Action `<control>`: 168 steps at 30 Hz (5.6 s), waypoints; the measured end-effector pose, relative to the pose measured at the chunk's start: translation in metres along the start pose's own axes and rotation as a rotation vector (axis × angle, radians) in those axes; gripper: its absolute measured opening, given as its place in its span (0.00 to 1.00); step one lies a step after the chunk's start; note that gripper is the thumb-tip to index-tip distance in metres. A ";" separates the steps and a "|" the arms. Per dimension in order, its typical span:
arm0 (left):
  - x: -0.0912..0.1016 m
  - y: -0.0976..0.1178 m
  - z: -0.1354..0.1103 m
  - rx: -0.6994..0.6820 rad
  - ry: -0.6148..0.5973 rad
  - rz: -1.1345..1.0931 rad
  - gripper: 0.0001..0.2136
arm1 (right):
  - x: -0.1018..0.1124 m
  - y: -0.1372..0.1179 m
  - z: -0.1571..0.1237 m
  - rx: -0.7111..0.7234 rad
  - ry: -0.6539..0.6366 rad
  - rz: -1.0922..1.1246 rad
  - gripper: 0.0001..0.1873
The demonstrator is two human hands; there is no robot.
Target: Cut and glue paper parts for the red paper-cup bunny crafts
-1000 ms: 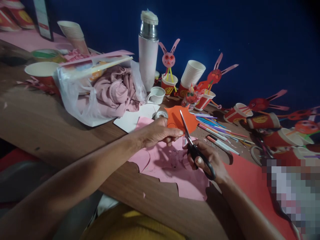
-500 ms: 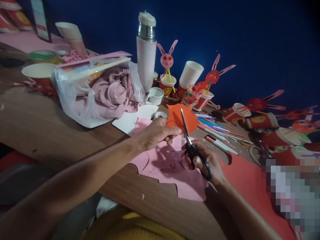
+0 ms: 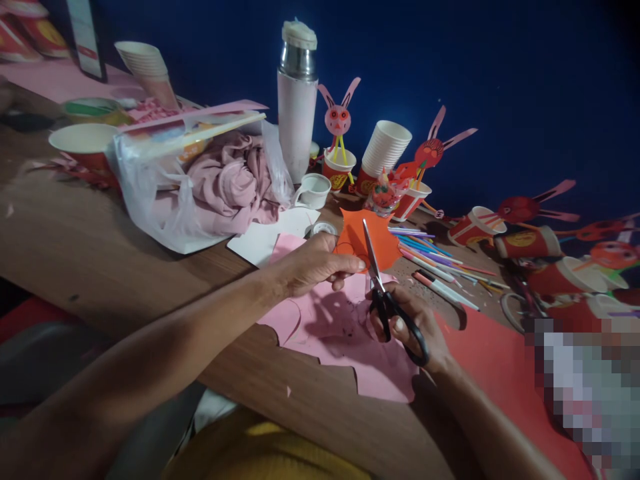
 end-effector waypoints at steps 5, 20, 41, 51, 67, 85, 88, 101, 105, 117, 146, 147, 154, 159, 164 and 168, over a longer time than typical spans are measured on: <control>0.002 0.001 -0.001 0.013 -0.002 0.021 0.10 | 0.001 0.000 0.000 -0.007 -0.006 -0.035 0.24; 0.005 -0.004 0.001 0.057 -0.008 -0.015 0.08 | 0.002 0.002 0.001 -0.020 0.014 -0.039 0.24; 0.003 -0.010 0.004 -0.103 0.064 -0.012 0.02 | -0.009 -0.007 0.003 -0.055 0.094 0.006 0.24; 0.003 -0.007 0.002 -0.024 0.078 -0.023 0.04 | -0.010 -0.007 0.004 -0.074 0.072 -0.017 0.26; 0.006 -0.006 0.002 0.043 0.065 -0.053 0.06 | -0.009 -0.004 0.002 -0.103 0.065 0.002 0.26; -0.001 -0.010 0.003 -0.042 0.048 -0.060 0.03 | -0.008 -0.008 0.002 -0.046 0.146 -0.041 0.25; -0.001 -0.010 0.003 -0.067 0.086 -0.064 0.03 | -0.010 -0.009 0.001 -0.061 0.144 -0.055 0.25; 0.007 -0.009 0.005 -0.005 0.072 0.014 0.06 | -0.011 -0.005 0.004 -0.084 0.077 -0.055 0.26; 0.006 -0.006 0.004 0.046 0.087 0.011 0.09 | -0.012 -0.003 0.003 -0.086 0.066 -0.019 0.26; 0.008 -0.006 0.004 0.111 0.123 0.024 0.10 | -0.013 -0.001 0.002 -0.114 0.055 0.050 0.25; 0.007 -0.012 0.006 -0.077 0.174 0.032 0.07 | -0.010 0.000 0.004 -0.051 0.172 -0.028 0.25; 0.007 -0.010 0.006 -0.073 0.187 0.041 0.08 | -0.010 0.001 0.004 -0.048 0.158 -0.027 0.25; 0.010 -0.009 0.004 -0.035 0.214 0.091 0.07 | -0.011 0.002 0.004 -0.044 0.108 -0.017 0.24; 0.010 -0.008 0.006 -0.011 0.166 0.114 0.09 | -0.013 0.001 0.004 -0.025 0.091 -0.007 0.23; 0.008 -0.004 0.004 0.001 0.176 0.097 0.09 | -0.013 0.001 0.005 -0.021 0.091 0.002 0.23; 0.006 -0.002 0.002 0.018 0.185 0.100 0.10 | -0.013 0.000 0.005 -0.026 0.093 -0.016 0.23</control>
Point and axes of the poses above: each hand's wrist, its own z-axis towards the middle knuckle, its own x-axis out of the back of the hand, y = z × x, the point moved 4 cm from there along z, towards the middle knuckle, and after that the axes turned 9 degrees about -z, right-handed, at the moved point
